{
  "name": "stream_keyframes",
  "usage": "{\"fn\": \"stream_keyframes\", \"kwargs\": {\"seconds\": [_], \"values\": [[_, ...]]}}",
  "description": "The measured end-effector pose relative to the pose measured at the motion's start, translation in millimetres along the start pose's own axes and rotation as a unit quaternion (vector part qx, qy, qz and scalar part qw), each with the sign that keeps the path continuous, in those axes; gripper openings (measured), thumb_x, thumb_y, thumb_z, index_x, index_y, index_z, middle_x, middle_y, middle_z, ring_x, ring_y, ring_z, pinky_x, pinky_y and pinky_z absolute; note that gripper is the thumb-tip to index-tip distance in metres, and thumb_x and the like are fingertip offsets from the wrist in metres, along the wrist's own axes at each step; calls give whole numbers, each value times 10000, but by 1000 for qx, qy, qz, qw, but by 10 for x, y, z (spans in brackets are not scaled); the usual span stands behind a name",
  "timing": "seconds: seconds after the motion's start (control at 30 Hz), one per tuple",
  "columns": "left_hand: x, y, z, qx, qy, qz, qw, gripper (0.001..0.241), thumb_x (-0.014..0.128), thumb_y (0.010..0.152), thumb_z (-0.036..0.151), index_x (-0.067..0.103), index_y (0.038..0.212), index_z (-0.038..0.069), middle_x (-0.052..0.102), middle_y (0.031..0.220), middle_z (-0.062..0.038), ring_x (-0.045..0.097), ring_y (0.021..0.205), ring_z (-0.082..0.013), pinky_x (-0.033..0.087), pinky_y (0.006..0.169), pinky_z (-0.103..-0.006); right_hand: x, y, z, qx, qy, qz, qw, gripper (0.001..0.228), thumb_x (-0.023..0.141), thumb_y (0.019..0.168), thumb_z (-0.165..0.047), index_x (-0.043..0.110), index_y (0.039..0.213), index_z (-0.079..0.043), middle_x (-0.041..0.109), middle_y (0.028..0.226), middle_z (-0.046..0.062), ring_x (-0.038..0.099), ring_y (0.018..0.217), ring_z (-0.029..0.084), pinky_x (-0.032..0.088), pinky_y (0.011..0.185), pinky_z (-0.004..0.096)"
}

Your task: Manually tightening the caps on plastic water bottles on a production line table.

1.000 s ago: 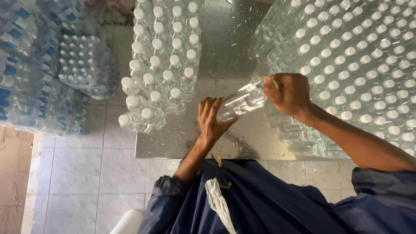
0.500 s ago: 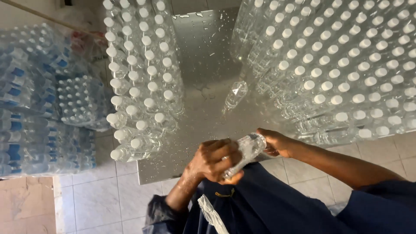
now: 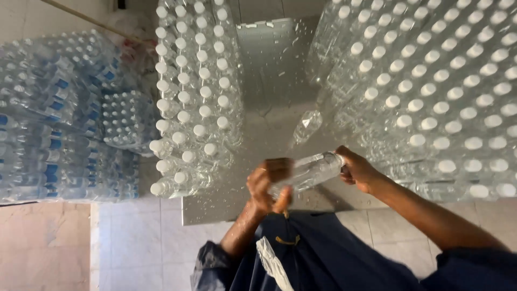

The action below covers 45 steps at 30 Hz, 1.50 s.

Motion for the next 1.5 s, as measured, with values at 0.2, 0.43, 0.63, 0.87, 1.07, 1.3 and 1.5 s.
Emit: {"fn": "stream_keyframes", "kwargs": {"seconds": [0.2, 0.43, 0.63, 0.87, 1.07, 1.3, 1.5], "values": [[-44, 352, 194, 8, -137, -127, 982, 877, 403, 1031, 833, 381, 1624, 187, 497, 1538, -246, 592, 1376, -475, 460, 1126, -789, -304, -238, -666, -589, -447, 68, 670, 252, 633, 1119, -142, 614, 1273, 57, 587, 861, 299, 624, 837, 594, 538, 602, 616], [576, -739, -905, -552, -501, -120, 655, 869, 519, 1027, 797, 643, 1310, -15, 737, 1082, -225, 743, 639, -239, 640, 399, -308, 343, -1562, -1256, -875, -341, 17, 344, 474, 610, 1004, -536, 601, 681, -189, 591, 663, 12, 511, 478, 193, 451, 461, 351], [-83, 182, 173, -114, -229, 67, 964, 446, 561, 1069, 494, 607, 1120, 54, 720, 939, -131, 758, 634, -222, 665, 468, -364, -193, -213, -444, -575, -428, 100, 690, 205, 436, 953, -52, 621, 1036, -84, 574, 985, 87, 499, 891, 319, 413, 761, 452], [-19, 728, 1961, 499, -168, -294, 798, 461, 472, 1112, 403, 730, 1048, 27, 679, 875, -79, 668, 678, -191, 570, 697, -319, 419, -729, 651, 243, -56, -208, 946, 339, 632, 1108, -348, 645, 821, -168, 423, 627, -11, 313, 510, 139, 210, 445, 336], [-65, 703, 373, 57, -53, -182, 980, 950, 308, 1090, 870, 353, 1617, 81, 449, 1640, -213, 600, 1462, -352, 609, 1199, -629, -654, -234, -774, -559, -446, -3, 699, 504, 764, 878, 294, 536, 1278, 89, 682, 1056, 227, 730, 783, 348, 665, 559, 405], [763, 585, -927, -424, -174, 103, 883, 733, 362, 986, 739, 754, 1247, 178, 783, 1271, -134, 678, 1208, -312, 501, 1011, -585, 592, -1189, -2475, -810, -424, 108, 392, 559, 508, 1077, -345, 541, 586, -80, 497, 518, 55, 431, 438, 190, 292, 498, 340], [1064, 1137, -1468, -222, -215, 299, 903, 448, 519, 1075, 556, 582, 1255, 151, 672, 1203, -108, 467, 516, -77, 372, 346, -229, 201, 656, -3049, -385, -484, 128, 775, 552, 239, 1129, -311, 203, 599, -159, 225, 501, -17, 254, 468, 157, 207, 547, 415]]}}
Point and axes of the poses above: each hand's wrist, its own y-axis towards the middle knuckle, its own x-axis out of the palm, z = x × y, the point moved 6 cm from there along y, towards the middle knuckle
